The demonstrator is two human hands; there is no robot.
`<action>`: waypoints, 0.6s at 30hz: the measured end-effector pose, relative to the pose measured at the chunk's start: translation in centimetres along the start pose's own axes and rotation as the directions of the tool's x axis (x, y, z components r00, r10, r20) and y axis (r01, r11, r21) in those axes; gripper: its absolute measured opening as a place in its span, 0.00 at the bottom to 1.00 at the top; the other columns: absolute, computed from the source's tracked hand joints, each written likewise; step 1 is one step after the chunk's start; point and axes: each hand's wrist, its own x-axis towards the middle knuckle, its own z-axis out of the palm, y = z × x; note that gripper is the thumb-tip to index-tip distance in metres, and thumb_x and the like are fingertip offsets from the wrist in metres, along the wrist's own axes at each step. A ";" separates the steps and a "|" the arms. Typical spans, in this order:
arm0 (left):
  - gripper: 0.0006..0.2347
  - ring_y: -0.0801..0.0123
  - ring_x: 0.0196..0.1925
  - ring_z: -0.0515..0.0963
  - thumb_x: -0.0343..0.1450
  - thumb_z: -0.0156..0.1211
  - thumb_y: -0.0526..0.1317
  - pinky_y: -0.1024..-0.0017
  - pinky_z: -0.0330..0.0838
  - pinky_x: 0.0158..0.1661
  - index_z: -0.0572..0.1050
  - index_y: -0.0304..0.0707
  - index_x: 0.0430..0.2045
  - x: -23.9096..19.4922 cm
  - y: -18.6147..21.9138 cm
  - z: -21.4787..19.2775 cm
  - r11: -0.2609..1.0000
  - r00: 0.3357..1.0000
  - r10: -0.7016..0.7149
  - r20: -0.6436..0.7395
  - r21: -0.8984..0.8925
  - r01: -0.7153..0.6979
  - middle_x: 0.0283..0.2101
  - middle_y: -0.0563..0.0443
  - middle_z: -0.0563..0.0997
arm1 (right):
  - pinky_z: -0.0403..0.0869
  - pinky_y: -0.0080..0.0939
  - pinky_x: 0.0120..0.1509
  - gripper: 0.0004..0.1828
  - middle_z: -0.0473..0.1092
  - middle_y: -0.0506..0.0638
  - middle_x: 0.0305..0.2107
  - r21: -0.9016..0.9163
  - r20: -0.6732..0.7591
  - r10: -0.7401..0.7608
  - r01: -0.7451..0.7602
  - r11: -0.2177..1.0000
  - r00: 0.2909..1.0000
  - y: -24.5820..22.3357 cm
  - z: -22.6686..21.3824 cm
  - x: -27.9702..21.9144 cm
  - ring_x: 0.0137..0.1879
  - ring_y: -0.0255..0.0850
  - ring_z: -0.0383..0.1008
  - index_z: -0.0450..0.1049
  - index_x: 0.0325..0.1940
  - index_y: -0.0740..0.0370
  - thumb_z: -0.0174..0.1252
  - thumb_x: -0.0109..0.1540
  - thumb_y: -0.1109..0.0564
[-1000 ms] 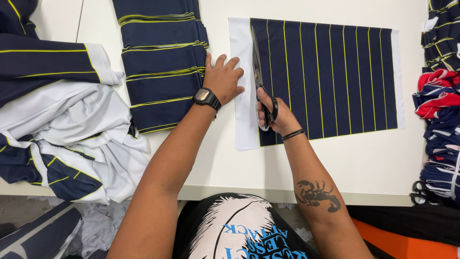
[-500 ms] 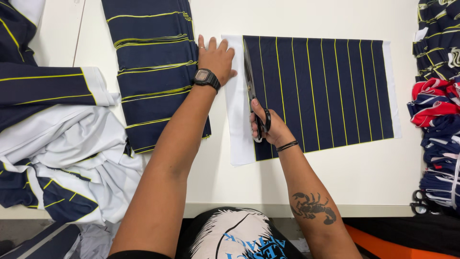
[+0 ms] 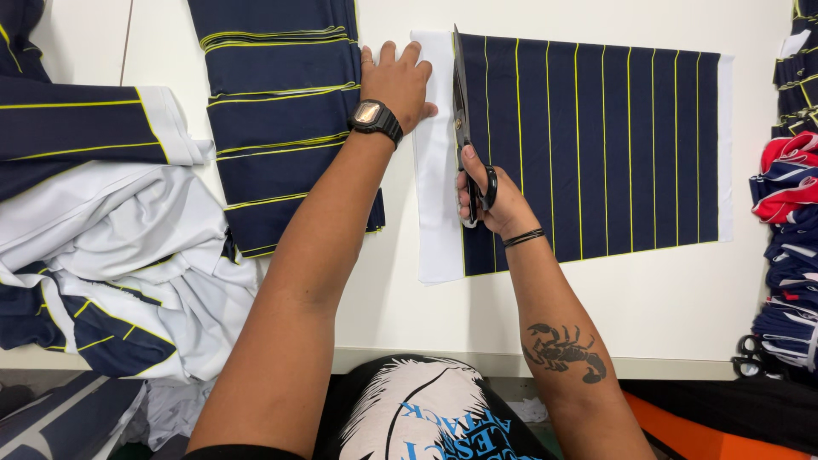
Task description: The person uses shears to cut a large piece of dark blue fabric with yellow vertical stripes into multiple vertical strips on a white table. The person holds the fabric with the left hand and cuts along the yellow lines with the right hand. Cut strips are placed to the left side of the table.
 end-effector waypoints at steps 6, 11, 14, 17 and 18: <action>0.26 0.48 0.65 0.65 0.60 0.73 0.56 0.33 0.52 0.63 0.78 0.46 0.48 0.2 0.2 -0.2 1.000 0.999 -0.019 0.035 0.011 0.019 0.63 0.49 0.69 | 0.71 0.33 0.19 0.34 0.63 0.44 0.10 -0.012 -0.019 -0.029 0.029 1.000 0.999 0.3 0.1 0.5 0.14 0.34 0.67 0.71 0.24 0.57 0.57 0.57 0.24; 0.25 0.49 0.65 0.65 0.60 0.73 0.56 0.33 0.51 0.63 0.78 0.47 0.48 0.2 0.2 -0.2 1.000 0.998 -0.026 0.051 0.008 0.025 0.64 0.50 0.69 | 0.68 0.35 0.18 0.31 0.63 0.44 0.11 0.007 0.019 -0.029 0.028 1.000 0.999 0.3 0.0 0.9 0.14 0.35 0.65 0.68 0.24 0.56 0.64 0.57 0.28; 0.25 0.49 0.65 0.65 0.61 0.73 0.56 0.33 0.51 0.64 0.78 0.47 0.49 0.2 0.2 -0.5 0.999 0.997 -0.035 0.071 0.013 0.034 0.64 0.50 0.69 | 0.70 0.34 0.19 0.33 0.63 0.44 0.11 -0.004 0.007 -0.009 0.009 1.000 1.000 0.0 0.0 0.7 0.14 0.35 0.66 0.69 0.23 0.56 0.61 0.56 0.25; 0.25 0.49 0.65 0.65 0.60 0.73 0.56 0.32 0.51 0.63 0.78 0.47 0.48 0.1 0.5 -1.0 0.999 0.998 -0.029 0.047 0.018 0.029 0.63 0.50 0.69 | 0.72 0.34 0.20 0.34 0.63 0.44 0.10 0.014 -0.005 0.001 -0.001 1.000 1.000 -0.7 0.1 0.7 0.14 0.35 0.67 0.70 0.22 0.57 0.58 0.55 0.23; 0.25 0.49 0.65 0.65 0.60 0.73 0.56 0.33 0.51 0.63 0.78 0.47 0.48 0.0 0.4 -1.1 0.999 0.998 -0.030 0.055 0.016 0.029 0.63 0.50 0.69 | 0.72 0.34 0.20 0.35 0.64 0.44 0.10 0.028 -0.006 0.004 -0.004 1.000 1.000 -0.8 0.2 0.8 0.14 0.35 0.67 0.70 0.22 0.57 0.58 0.55 0.22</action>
